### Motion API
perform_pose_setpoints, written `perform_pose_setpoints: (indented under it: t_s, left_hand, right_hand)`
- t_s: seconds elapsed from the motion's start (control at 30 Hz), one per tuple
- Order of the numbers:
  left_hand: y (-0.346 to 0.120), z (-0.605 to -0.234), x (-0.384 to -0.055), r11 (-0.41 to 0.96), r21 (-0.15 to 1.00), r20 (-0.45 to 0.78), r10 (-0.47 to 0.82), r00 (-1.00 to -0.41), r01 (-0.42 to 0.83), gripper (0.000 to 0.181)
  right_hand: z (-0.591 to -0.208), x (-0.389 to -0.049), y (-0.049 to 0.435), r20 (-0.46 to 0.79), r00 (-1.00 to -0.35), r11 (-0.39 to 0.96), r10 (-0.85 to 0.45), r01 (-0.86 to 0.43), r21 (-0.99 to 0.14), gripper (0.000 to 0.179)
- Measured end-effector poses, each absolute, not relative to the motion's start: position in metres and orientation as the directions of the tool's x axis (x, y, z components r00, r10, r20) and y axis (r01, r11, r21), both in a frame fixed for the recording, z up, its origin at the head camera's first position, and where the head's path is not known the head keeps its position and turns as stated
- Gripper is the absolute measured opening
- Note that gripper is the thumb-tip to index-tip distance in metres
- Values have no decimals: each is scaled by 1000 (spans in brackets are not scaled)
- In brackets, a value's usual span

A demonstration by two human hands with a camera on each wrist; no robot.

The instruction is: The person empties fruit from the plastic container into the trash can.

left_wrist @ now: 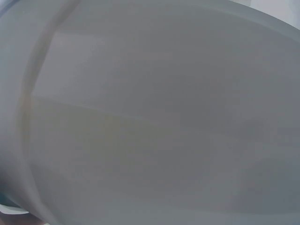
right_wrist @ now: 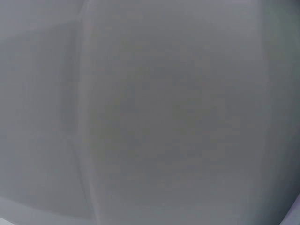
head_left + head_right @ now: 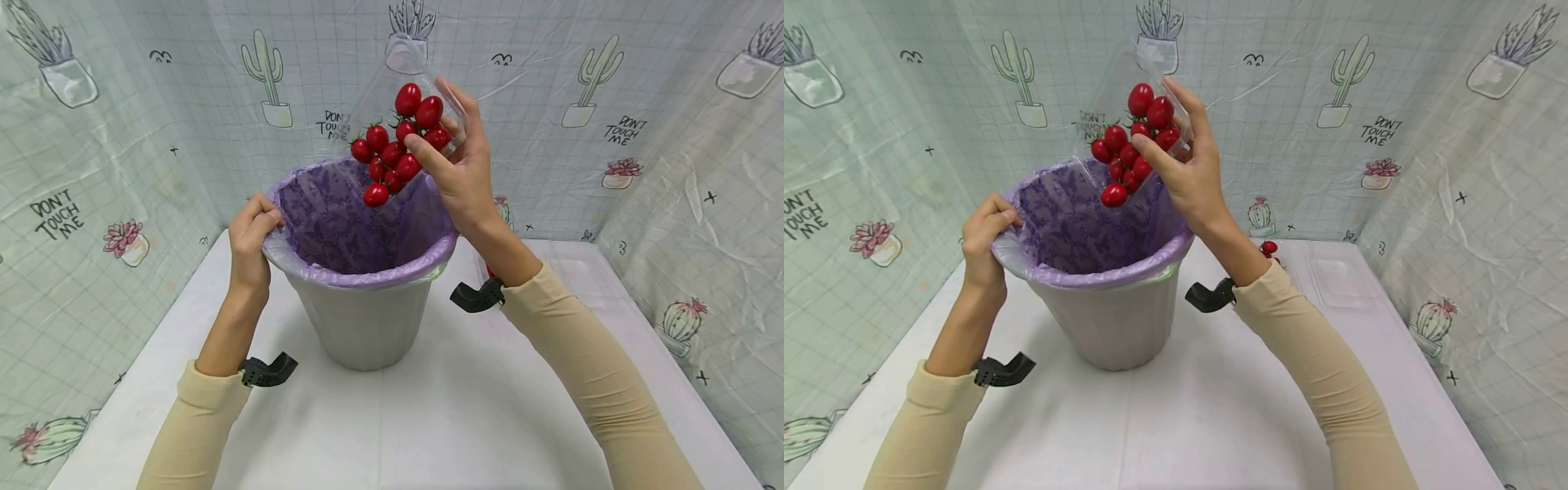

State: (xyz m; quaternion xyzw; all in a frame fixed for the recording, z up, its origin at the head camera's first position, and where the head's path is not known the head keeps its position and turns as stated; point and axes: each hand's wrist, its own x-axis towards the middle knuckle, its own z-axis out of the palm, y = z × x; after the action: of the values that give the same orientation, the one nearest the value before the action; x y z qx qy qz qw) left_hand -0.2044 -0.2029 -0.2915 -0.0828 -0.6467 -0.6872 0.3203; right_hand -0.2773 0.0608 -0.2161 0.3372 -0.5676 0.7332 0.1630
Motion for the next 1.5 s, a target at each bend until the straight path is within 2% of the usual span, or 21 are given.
perform_pose_setpoints:
  t_s: [1.5]
  left_hand:
    - [-203, -292, -206, 37, 826, 540, -334, -772, 562, 19]
  right_hand:
    - [-217, -277, 60, 708, -691, -296, -145, -653, -698, 73]
